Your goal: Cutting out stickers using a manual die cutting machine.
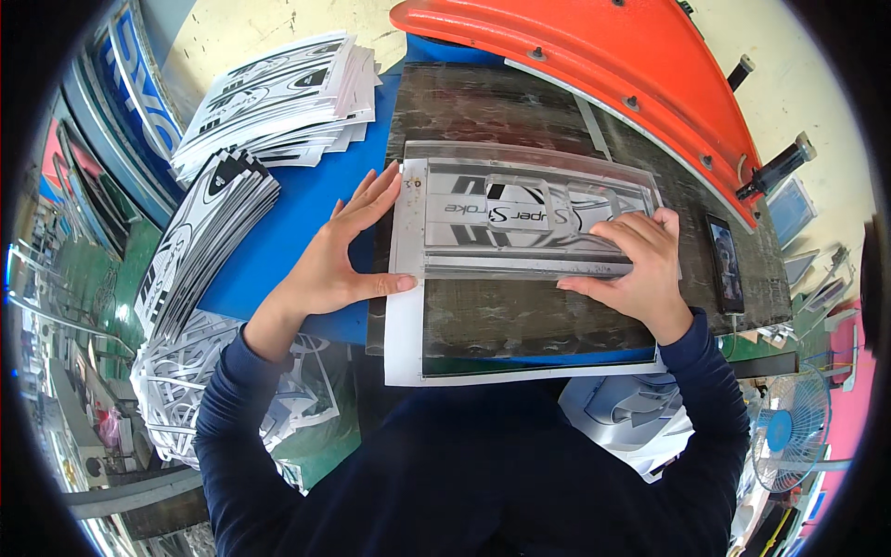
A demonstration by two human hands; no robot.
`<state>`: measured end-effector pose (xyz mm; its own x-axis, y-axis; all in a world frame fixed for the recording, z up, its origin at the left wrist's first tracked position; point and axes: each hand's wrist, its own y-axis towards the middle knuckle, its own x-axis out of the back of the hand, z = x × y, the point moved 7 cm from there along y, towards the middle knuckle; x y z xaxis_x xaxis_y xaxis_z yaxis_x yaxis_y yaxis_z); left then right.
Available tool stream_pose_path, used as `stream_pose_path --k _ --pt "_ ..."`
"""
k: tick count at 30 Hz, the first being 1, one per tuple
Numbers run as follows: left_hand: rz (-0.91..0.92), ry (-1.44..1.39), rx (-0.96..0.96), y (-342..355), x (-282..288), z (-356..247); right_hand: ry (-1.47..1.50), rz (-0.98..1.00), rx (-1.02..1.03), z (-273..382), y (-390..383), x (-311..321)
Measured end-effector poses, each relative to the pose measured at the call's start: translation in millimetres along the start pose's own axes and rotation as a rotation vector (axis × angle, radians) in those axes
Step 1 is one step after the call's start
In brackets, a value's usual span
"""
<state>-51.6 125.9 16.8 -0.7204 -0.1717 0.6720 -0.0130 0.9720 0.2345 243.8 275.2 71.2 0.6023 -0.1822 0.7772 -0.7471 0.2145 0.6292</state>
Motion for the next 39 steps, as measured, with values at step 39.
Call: stream_pose_path --k 39 --pt "0.002 -0.057 0.12 0 0 5 0.383 0.292 -0.466 -82 -65 17"
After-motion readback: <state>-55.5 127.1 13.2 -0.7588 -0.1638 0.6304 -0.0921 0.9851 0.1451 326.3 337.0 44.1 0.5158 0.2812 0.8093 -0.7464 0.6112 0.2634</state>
